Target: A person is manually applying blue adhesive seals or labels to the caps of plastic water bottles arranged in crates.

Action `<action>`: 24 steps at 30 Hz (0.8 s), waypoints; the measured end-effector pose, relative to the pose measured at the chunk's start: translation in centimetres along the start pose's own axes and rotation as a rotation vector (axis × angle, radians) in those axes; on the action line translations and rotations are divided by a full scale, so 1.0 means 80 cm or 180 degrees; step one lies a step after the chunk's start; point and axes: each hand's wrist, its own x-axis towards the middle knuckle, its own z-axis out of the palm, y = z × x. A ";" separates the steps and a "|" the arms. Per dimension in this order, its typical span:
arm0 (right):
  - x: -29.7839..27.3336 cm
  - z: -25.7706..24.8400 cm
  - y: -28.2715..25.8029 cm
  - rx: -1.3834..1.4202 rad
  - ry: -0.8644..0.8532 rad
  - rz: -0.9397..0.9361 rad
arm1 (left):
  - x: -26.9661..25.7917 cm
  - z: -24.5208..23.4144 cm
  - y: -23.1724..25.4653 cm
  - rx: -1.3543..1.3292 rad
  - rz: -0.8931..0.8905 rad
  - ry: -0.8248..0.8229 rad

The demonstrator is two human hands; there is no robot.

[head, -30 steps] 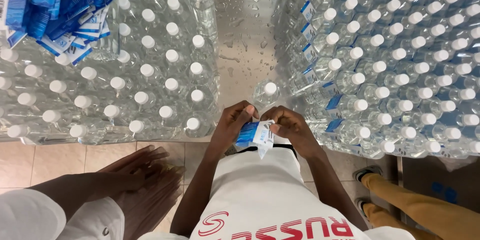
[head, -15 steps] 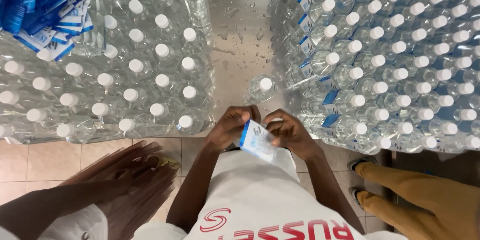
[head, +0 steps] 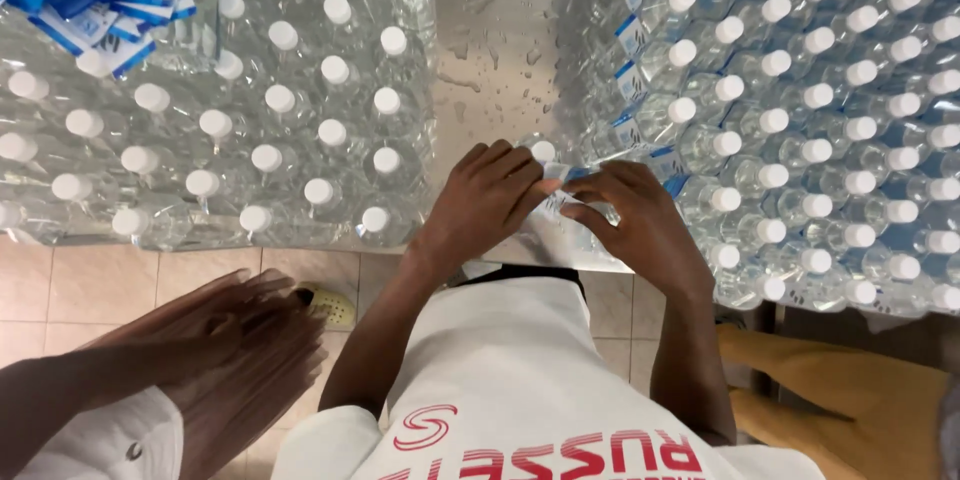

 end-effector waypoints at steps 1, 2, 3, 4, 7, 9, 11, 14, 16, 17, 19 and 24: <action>0.012 -0.001 0.011 -0.0627 0.0189 -0.0489 | 0.012 0.007 -0.006 0.0547 0.0364 0.0215; 0.021 -0.003 0.012 -0.0653 0.0203 -0.0516 | 0.018 0.008 -0.010 0.0557 0.0388 0.0246; 0.025 -0.003 0.012 -0.0899 0.0316 -0.0663 | 0.020 0.009 -0.012 0.0679 0.0410 0.0304; 0.030 -0.002 0.014 -0.1145 0.0429 -0.0812 | 0.022 0.012 -0.015 0.0800 0.0431 0.0362; 0.045 0.001 0.021 -0.1258 0.0485 -0.0878 | 0.021 0.019 -0.033 0.0967 0.0358 0.0379; 0.047 0.010 0.034 -0.1143 0.0428 -0.0837 | 0.018 0.027 -0.040 0.0927 0.0265 0.0376; 0.047 0.016 0.047 -0.1021 0.0360 -0.0783 | 0.012 0.034 -0.045 0.0882 0.0159 0.0365; 0.047 0.022 0.061 -0.0814 0.0273 -0.0727 | 0.002 0.042 -0.048 0.0478 -0.0053 0.0317; 0.046 0.026 0.066 -0.0610 0.0271 -0.0652 | 0.000 0.045 -0.045 -0.0141 -0.0394 0.0429; 0.047 0.026 0.065 -0.0594 0.0250 -0.0621 | 0.000 0.043 -0.045 -0.0158 -0.0424 0.0406; 0.048 0.028 0.061 -0.0553 0.0141 -0.0598 | -0.004 0.038 -0.042 -0.0988 -0.1000 0.0398; 0.041 0.030 0.058 -0.0447 0.0008 -0.0499 | -0.007 0.035 -0.036 -0.1759 -0.1482 0.0665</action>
